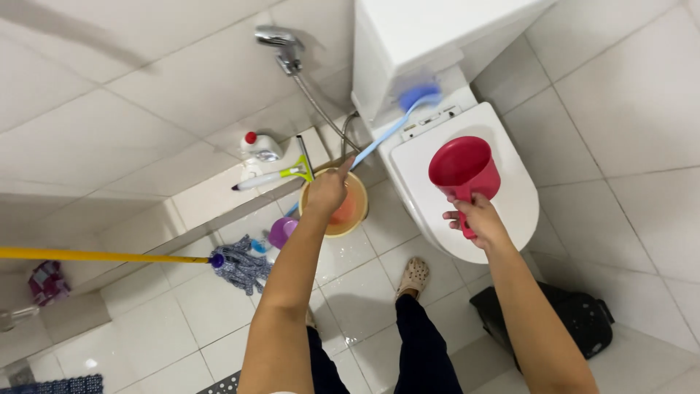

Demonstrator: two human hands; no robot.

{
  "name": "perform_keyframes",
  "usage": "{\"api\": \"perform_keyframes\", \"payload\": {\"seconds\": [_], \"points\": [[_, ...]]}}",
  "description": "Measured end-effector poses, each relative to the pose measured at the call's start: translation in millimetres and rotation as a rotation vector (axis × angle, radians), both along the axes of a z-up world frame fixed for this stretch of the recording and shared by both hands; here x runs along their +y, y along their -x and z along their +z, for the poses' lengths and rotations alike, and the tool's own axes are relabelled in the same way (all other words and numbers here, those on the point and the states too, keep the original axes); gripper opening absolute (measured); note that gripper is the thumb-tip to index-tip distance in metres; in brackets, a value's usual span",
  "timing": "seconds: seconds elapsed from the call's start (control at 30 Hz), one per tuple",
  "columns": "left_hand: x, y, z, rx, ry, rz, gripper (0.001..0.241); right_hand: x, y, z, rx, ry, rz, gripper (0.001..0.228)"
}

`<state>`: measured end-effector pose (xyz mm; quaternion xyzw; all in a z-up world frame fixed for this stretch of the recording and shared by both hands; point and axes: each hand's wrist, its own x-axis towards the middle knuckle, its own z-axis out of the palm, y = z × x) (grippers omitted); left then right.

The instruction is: Scrubbing the toilet bowl and lid using cleaning brushes and rinsing with water.

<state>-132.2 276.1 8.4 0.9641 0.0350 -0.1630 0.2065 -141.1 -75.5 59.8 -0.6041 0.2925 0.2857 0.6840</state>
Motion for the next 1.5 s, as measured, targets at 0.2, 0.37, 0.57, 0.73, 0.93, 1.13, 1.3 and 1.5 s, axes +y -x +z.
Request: {"api": "perform_keyframes", "payload": {"seconds": [0.2, 0.37, 0.57, 0.73, 0.93, 1.13, 1.3, 1.5], "points": [[74, 56, -118, -0.053, 0.057, 0.079, 0.039, 33, -11, -3, -0.071, -0.100, 0.016, 0.033], [29, 117, -58, 0.148, 0.839, 0.640, 0.037, 76, -15, 84, -0.146, -0.021, 0.064, 0.024], [-71, 104, 29, 0.093, 1.452, 0.848, 0.043, 99, -44, 189, -0.244, 0.295, 0.304, 0.019], [-89, 62, 52, 0.196, 1.525, 0.975, 0.041, 112, -79, 242, -0.316, 0.387, 0.369, 0.019], [-104, 52, 44, -0.021, 1.306, 0.861, 0.041, 129, -114, 261, -0.333, 0.582, 0.514, 0.025], [-112, 15, 79, -0.025, 1.327, 0.843, 0.045, 128, -157, 251, -0.351, 0.594, 0.515, 0.031], [-96, -28, 58, 0.035, 1.456, 0.932, 0.046, 131, -167, 241, -0.362, 0.542, 0.530, 0.027], [-106, -6, -16, 0.187, 1.413, 1.078, 0.048, 126, -140, 234, -0.412, 0.546, 0.513, 0.029]]}}
